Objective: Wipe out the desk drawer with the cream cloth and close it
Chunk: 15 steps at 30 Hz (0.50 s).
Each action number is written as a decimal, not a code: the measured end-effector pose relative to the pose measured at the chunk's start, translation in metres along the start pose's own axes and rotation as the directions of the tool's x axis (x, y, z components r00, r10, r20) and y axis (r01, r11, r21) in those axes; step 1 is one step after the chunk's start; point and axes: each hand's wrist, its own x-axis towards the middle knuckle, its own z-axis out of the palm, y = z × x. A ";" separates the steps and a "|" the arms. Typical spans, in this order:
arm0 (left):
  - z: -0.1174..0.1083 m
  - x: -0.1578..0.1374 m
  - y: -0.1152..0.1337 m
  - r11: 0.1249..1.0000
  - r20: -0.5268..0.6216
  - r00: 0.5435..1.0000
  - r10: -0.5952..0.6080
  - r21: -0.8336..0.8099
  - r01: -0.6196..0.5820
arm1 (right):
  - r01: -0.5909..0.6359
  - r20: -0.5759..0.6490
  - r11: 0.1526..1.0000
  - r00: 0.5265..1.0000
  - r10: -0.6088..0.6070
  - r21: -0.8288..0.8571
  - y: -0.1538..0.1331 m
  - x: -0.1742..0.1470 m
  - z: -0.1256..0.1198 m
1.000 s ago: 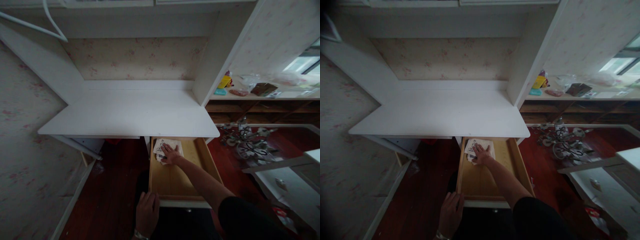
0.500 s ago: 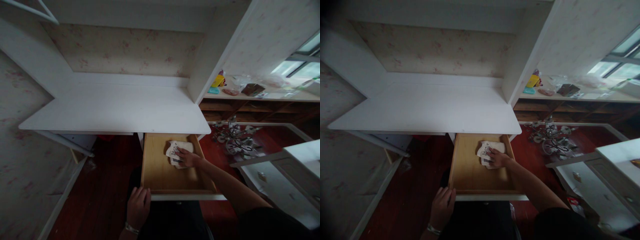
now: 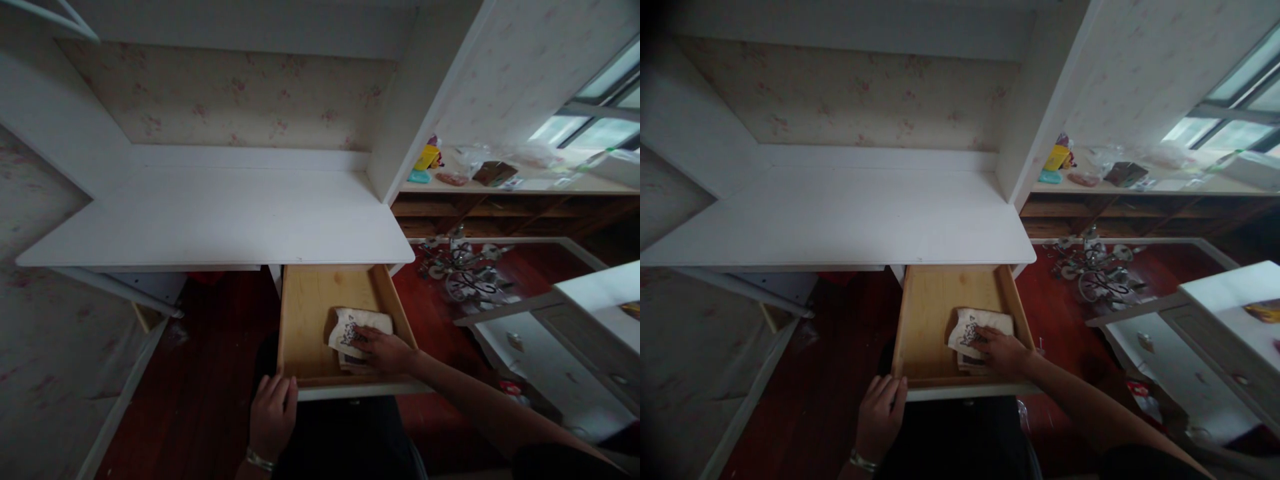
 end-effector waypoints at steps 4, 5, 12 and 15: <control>0.001 0.000 0.000 1.000 0.001 1.000 0.000 0.005 0.000 | 0.041 0.017 0.999 0.999 -0.041 -0.023 -0.022 0.030 -0.003; 0.001 -0.001 0.000 1.000 0.000 1.000 0.002 0.013 -0.002 | 0.049 0.020 0.998 0.999 -0.049 -0.036 -0.031 0.041 -0.002; -0.002 0.001 -0.002 0.947 -0.054 0.968 0.247 0.223 -0.229 | 0.085 -0.067 0.988 0.993 -0.094 -0.131 -0.109 0.102 0.007; -0.003 0.000 -0.004 0.915 -0.063 0.949 0.309 0.294 -0.278 | 0.058 -0.073 0.989 0.995 -0.068 -0.133 -0.120 0.113 0.012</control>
